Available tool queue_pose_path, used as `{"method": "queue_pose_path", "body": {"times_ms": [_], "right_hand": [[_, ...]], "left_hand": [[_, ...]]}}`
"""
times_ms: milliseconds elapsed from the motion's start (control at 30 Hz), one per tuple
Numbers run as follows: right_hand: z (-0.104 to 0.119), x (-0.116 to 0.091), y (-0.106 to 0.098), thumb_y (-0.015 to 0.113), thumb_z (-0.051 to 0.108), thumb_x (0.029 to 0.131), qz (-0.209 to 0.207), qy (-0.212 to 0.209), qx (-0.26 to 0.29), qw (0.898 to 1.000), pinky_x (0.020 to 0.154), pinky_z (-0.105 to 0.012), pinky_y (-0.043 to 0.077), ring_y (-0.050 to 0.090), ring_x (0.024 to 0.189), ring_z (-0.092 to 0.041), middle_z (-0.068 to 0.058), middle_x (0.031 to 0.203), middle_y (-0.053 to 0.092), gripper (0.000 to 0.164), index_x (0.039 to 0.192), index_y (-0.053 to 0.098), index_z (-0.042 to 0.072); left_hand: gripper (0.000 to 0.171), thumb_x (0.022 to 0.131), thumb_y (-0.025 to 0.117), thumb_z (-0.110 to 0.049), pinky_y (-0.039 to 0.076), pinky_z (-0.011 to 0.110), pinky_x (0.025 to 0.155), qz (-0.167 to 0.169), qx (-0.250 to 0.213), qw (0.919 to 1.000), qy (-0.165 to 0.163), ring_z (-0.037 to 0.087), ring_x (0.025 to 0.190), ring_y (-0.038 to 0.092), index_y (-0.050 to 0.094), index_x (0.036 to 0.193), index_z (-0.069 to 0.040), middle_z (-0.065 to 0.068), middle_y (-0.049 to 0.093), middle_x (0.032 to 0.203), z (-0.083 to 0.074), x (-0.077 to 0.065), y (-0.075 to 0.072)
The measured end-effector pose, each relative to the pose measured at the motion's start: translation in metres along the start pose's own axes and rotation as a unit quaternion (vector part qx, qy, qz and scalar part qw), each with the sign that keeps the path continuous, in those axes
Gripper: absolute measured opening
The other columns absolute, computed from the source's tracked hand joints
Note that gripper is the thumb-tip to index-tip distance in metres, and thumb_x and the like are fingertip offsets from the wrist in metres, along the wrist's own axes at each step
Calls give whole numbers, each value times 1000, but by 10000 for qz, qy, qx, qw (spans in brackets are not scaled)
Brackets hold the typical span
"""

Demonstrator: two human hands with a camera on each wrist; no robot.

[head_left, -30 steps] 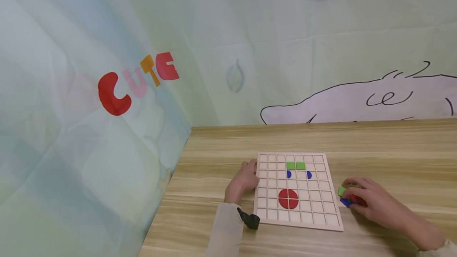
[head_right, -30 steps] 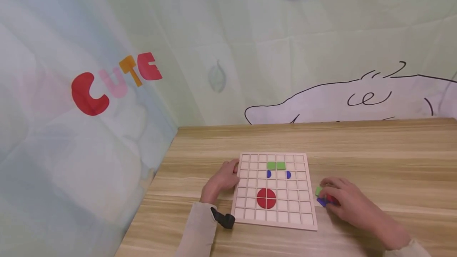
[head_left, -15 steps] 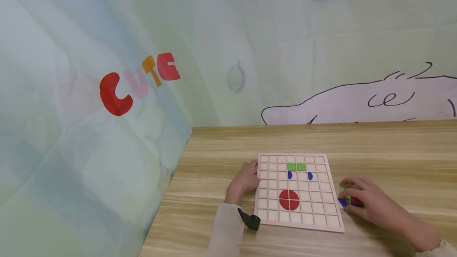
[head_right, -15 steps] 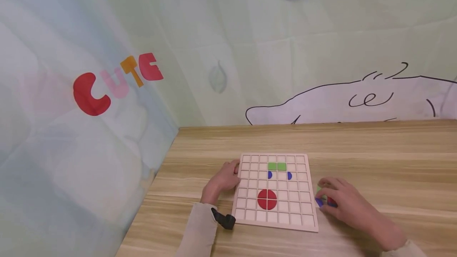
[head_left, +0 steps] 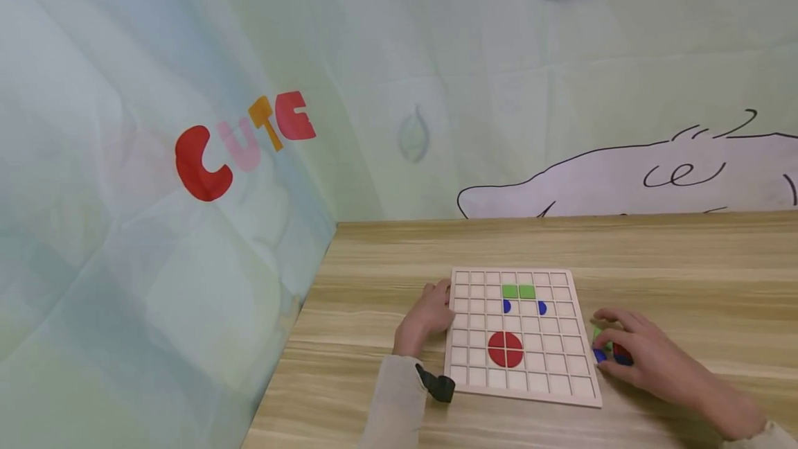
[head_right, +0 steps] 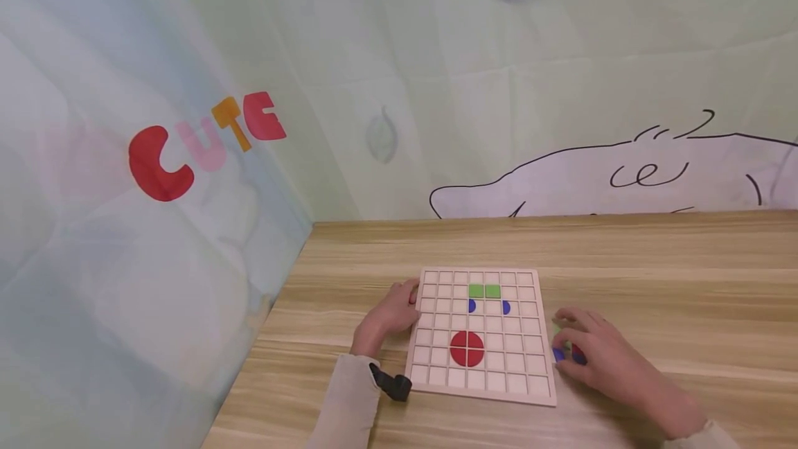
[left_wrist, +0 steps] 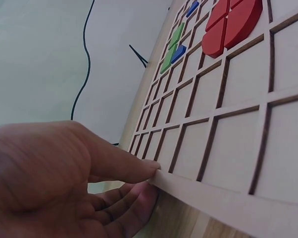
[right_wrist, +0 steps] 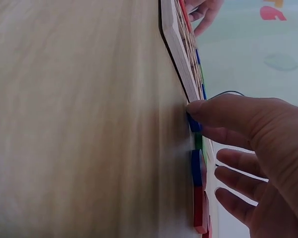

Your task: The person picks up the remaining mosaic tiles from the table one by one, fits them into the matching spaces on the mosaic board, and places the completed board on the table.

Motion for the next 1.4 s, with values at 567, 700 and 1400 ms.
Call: {"method": "queue_pose_path", "body": {"times_ms": [567, 700, 1400], "right_hand": [[2, 26, -17, 85, 17, 67, 131, 371, 272, 9989, 79, -40, 44, 60, 99, -30, -9, 116, 63, 31, 85, 62, 30], [6, 35, -16, 83, 17, 70, 146, 509, 470, 9975, 82, -50, 45, 59, 102, -34, -12, 116, 63, 29, 85, 61, 28], [24, 71, -4, 79, 23, 76, 515, 917, 663, 9922, 91, -55, 45, 54, 114, -38, -16, 123, 60, 17, 86, 66, 19]], "left_hand": [[62, 86, 50, 4, 37, 45, 101, -8, 28, 10000, 7, 28, 116, 44, 38, 145, -9, 17, 41, 134, -2, 1, -1], [62, 86, 49, 4, 37, 44, 101, -7, 31, 10000, -9, 28, 116, 44, 38, 145, -9, 17, 40, 135, -2, 1, -1], [64, 84, 50, 4, 38, 43, 100, 33, -17, 10000, -73, 26, 114, 45, 37, 146, -9, 17, 41, 135, -1, 1, 0]]}}
Point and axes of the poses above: each hand's wrist, its own x-axis towards the middle knuckle, its own y-axis out of the palm, z = x × y, the point moved 2 cm from there along x, towards the middle knuckle
